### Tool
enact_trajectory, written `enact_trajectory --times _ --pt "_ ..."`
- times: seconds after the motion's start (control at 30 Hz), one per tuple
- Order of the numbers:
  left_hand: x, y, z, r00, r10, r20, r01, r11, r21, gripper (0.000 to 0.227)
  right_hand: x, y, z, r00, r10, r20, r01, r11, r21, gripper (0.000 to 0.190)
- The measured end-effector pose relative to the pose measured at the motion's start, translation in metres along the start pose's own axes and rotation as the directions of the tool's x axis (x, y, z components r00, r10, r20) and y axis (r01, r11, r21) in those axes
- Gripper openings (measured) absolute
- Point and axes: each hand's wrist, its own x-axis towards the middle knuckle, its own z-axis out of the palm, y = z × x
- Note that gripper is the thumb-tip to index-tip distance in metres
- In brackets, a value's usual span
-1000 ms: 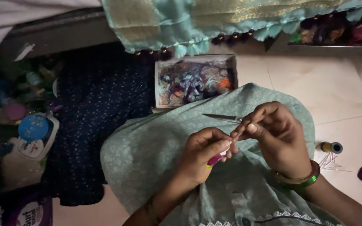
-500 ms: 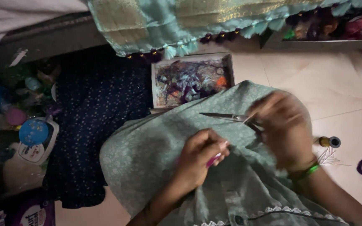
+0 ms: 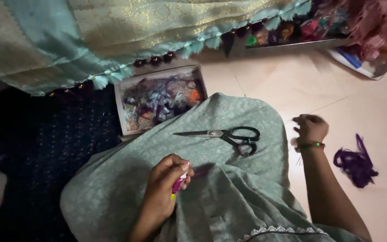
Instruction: The recorder is seen applying glue to fabric decorations and then sticking them onto the edge of a light blue garment.
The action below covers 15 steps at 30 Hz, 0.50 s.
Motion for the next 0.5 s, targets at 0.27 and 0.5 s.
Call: enact_trajectory --times 0.27,0.5 --pt "0.019 -0.027 0.005 0.998 0.069 0.010 -0.070 0.992 0.105 0.015 -0.080 -0.016 0.016 0.585 -0.697 0.414 0.811 0.513 -0.281 0.015" --pt "0.027 -0.018 0.017 0.987 0.162 -0.005 -0.158 0.970 0.184 0.017 0.080 0.094 -0.037 0.995 0.033 -0.091 -0.038 0.998 -0.056 0.016"
